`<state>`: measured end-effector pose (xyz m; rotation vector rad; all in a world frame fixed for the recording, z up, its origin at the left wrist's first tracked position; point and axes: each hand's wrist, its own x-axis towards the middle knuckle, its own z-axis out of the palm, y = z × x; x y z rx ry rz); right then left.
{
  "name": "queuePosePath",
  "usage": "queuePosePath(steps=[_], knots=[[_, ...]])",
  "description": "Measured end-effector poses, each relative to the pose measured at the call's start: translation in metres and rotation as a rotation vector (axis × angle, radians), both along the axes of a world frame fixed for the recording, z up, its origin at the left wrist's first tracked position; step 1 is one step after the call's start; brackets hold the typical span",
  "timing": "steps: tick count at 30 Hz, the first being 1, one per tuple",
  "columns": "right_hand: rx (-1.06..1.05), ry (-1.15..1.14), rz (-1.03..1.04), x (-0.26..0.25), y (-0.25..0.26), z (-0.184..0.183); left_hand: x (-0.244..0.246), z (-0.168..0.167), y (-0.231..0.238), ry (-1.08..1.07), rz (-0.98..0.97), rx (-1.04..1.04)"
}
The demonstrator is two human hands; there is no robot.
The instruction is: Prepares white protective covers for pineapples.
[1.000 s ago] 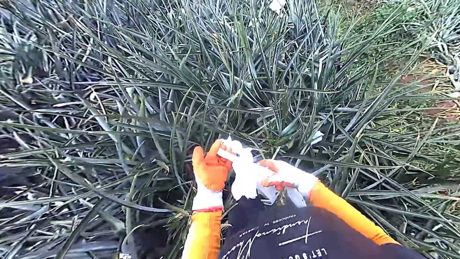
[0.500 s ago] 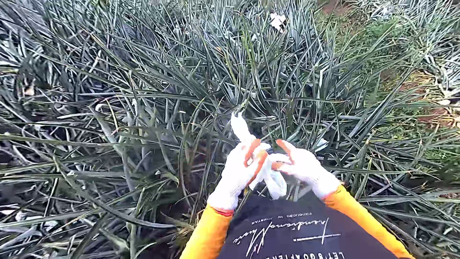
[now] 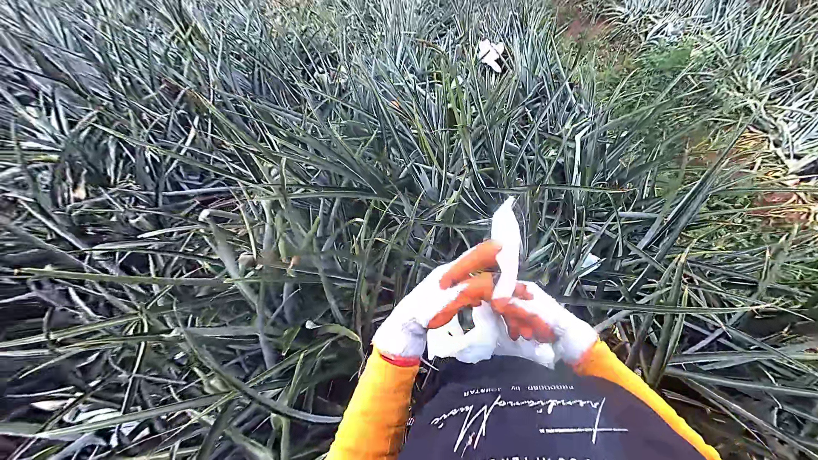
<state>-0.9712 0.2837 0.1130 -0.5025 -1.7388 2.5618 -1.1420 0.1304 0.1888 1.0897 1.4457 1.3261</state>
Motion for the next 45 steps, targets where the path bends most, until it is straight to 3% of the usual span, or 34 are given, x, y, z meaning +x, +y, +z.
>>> queuePosePath(steps=[3,5,9,11,14,17,19,21,24,27,29,33,35,38,40,43,45], knots=[[-0.026,-0.038,-0.158,-0.013,-0.01,-0.01,-0.027,-0.011,-0.015,-0.08,0.283,0.227],[0.039,-0.099,-0.145,-0.021,-0.019,-0.012,-0.036,-0.024,-0.022,-0.1,0.319,0.255],[0.212,-0.145,-0.061,-0.043,-0.045,-0.018,-0.014,-0.064,-0.018,0.169,0.148,-0.203],[0.288,-0.167,-0.058,-0.048,-0.05,-0.022,-0.002,-0.089,-0.014,-0.02,0.286,-0.15],[0.225,-0.177,-0.07,-0.047,-0.048,-0.037,-0.016,-0.102,-0.02,-0.649,0.469,0.191],[0.124,-0.19,-0.103,-0.045,-0.038,-0.043,-0.045,-0.1,-0.031,-0.81,0.478,0.159],[0.096,-0.144,-0.114,-0.045,-0.029,-0.038,-0.055,-0.103,-0.033,-0.609,0.328,-0.003],[0.12,-0.084,-0.089,-0.049,-0.018,-0.028,-0.062,-0.115,-0.027,-0.364,0.058,-0.129],[0.206,-0.029,0.137,-0.06,-0.006,-0.013,-0.061,-0.135,-0.007,-0.058,-0.246,-0.178],[0.312,-0.036,0.379,-0.077,-0.003,-0.009,-0.042,-0.128,0.008,0.159,-0.214,-0.096],[0.491,-0.111,0.312,-0.08,0.009,0.0,-0.034,-0.134,0.02,0.251,-0.195,-0.109],[0.343,0.048,-0.029,-0.054,0.04,0.019,-0.032,-0.166,0.047,0.423,-0.314,-0.153],[0.445,0.004,0.0,-0.041,0.056,0.016,-0.03,-0.166,0.054,0.266,-0.374,-0.226],[0.819,-0.251,0.343,-0.027,0.075,0.0,-0.023,-0.151,0.062,-0.13,-0.428,-0.31],[0.874,-0.377,0.418,-0.016,0.079,-0.005,-0.019,-0.139,0.068,-0.215,-0.431,-0.311],[0.767,-0.399,0.167,0.01,0.088,-0.008,-0.011,-0.128,0.074,-0.403,-0.33,-0.307],[0.534,-0.332,-0.092,0.023,0.083,-0.004,-0.001,-0.122,0.083,-0.541,-0.237,-0.278]])
